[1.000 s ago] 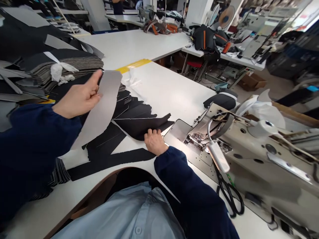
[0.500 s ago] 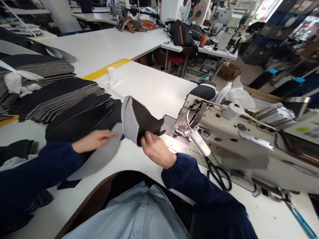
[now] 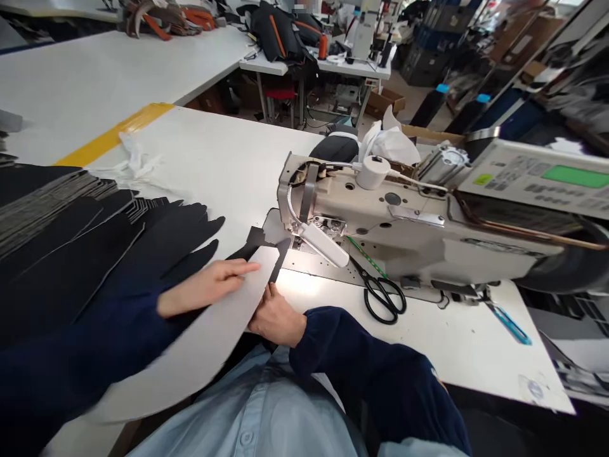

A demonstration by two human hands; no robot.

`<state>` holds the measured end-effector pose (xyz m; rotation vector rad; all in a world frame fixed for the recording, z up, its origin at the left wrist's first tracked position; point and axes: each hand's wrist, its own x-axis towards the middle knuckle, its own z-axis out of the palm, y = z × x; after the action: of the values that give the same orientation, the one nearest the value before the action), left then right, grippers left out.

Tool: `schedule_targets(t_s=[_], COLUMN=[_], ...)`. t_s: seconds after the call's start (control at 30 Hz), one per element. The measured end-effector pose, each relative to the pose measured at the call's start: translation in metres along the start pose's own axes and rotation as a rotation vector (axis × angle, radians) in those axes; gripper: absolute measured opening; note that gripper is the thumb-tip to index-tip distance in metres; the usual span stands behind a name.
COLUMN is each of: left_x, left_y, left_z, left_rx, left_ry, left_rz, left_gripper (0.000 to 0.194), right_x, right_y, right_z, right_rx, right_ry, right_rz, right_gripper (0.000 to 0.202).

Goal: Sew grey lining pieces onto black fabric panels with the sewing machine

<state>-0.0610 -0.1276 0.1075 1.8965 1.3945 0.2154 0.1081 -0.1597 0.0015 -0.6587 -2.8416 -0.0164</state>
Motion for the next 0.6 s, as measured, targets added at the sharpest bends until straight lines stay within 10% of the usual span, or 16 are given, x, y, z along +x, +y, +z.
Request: schedule_targets(t_s=[0.23,0.37,0.6], left_x=[0.04,0.057,0.079], left_y=[-0.026,-0.03,-0.037], left_z=[0.051,0.057,0.064], left_rx=[0.695,0.681,0.628], left_ry=[0.153,0.29,0.245], left_rz=[0.215,0.432,0.406], left_gripper=[0.039,0.03,0.042], right_x=[-0.017,-0.014,-0.014], right_y=[-0.003,-0.002,-0.001], right_z=[0.007,0.001,-0.006], right_rx=[-0.216,-0.2,-0.123], right_ry=[0.089,0.105,0.029], right_rz=[-0.024,-0.018,0.0], right_gripper=[0.026,0.023,0.022])
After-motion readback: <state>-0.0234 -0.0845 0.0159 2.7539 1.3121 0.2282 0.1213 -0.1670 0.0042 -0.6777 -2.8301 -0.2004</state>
